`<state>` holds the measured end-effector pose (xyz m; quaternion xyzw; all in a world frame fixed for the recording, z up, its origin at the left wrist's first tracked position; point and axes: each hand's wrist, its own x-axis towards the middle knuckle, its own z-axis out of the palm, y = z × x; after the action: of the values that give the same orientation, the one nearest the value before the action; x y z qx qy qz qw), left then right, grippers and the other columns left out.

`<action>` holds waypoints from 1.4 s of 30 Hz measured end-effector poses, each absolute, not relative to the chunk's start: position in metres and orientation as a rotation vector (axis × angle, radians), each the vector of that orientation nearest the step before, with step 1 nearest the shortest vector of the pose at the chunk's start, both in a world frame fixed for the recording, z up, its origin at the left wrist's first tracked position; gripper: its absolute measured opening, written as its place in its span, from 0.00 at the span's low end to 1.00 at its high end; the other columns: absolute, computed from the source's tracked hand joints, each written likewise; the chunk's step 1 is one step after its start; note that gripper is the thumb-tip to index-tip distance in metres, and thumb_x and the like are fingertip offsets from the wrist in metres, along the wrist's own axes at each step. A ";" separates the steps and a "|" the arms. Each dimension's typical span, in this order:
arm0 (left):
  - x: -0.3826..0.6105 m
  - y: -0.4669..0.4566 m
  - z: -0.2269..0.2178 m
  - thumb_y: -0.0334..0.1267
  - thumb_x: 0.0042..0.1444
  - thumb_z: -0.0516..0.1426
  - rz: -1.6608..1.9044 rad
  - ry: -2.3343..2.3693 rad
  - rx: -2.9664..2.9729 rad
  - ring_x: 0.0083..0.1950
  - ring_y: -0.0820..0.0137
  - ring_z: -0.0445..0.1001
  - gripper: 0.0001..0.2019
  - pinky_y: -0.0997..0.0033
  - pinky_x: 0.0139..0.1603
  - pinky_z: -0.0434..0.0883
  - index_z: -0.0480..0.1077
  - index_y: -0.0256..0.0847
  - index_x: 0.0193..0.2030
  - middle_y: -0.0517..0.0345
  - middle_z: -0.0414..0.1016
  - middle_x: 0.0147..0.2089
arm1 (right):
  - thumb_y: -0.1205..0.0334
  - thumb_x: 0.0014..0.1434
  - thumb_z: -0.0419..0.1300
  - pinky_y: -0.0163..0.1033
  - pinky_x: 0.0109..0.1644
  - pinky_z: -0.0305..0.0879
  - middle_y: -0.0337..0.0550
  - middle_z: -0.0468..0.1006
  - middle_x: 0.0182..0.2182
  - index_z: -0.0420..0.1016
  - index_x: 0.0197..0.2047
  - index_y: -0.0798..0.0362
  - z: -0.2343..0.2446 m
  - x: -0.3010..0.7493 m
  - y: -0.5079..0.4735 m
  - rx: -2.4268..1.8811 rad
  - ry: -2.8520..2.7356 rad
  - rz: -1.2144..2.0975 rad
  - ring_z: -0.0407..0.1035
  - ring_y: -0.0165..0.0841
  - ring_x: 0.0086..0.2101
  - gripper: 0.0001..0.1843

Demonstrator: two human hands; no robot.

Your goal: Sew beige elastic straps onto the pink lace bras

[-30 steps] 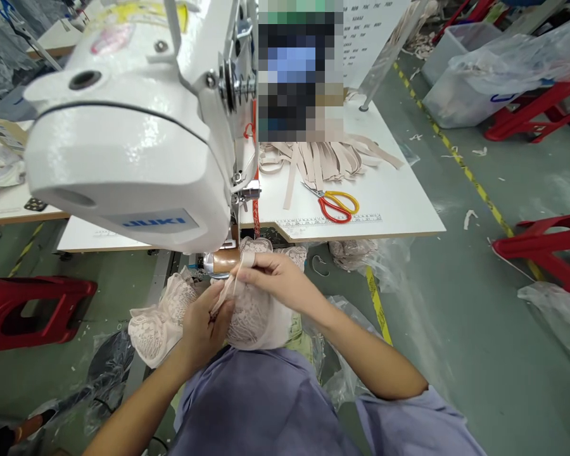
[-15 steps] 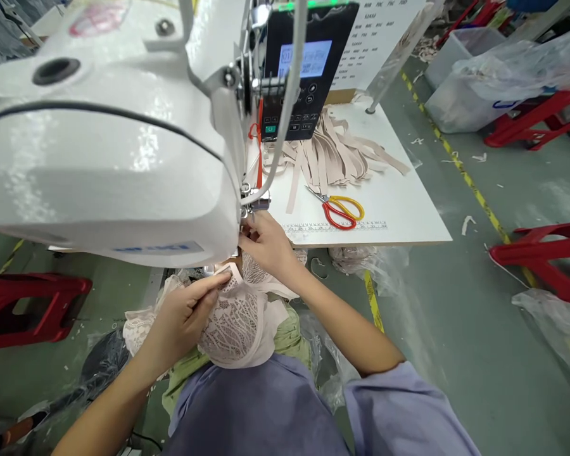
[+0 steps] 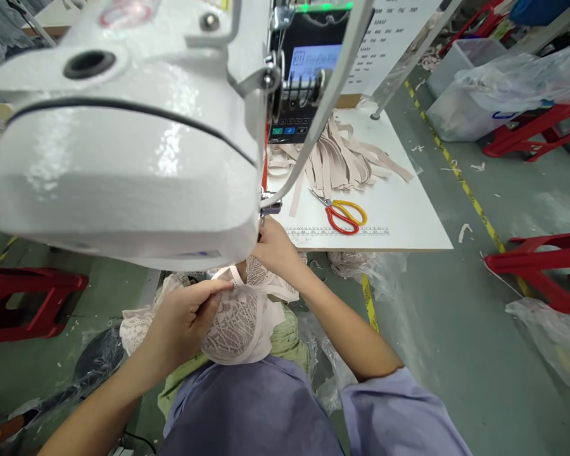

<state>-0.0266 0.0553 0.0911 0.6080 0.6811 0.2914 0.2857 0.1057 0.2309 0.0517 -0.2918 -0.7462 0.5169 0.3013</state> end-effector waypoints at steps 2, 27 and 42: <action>-0.027 0.054 0.087 0.30 0.64 0.51 0.804 1.800 1.684 0.43 0.66 0.82 0.16 0.70 0.43 0.76 0.74 0.40 0.53 0.53 0.84 0.43 | 0.51 0.55 0.65 0.42 0.41 0.71 0.41 0.74 0.31 0.74 0.32 0.49 0.047 0.116 0.226 -0.811 -1.750 1.554 0.68 0.36 0.35 0.10; 0.000 0.028 0.087 0.41 0.62 0.56 0.921 1.371 1.352 0.48 0.64 0.72 0.06 0.65 0.49 0.71 0.71 0.41 0.40 0.50 0.73 0.47 | 0.60 0.60 0.65 0.38 0.42 0.71 0.42 0.80 0.34 0.80 0.37 0.50 0.070 0.162 0.132 -0.485 -1.951 1.637 0.75 0.34 0.36 0.04; -0.022 0.051 0.067 0.33 0.66 0.50 1.029 1.863 1.787 0.38 0.71 0.81 0.16 0.75 0.38 0.75 0.75 0.43 0.54 0.55 0.84 0.43 | 0.52 0.54 0.69 0.34 0.35 0.69 0.37 0.75 0.30 0.76 0.37 0.51 0.043 0.145 0.186 -0.853 -1.376 1.914 0.67 0.27 0.28 0.14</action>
<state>-0.0218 0.0508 0.0668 0.6325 0.6594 0.3642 0.1803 0.1448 0.1858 0.0428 -0.3234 -0.5215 0.7253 0.3120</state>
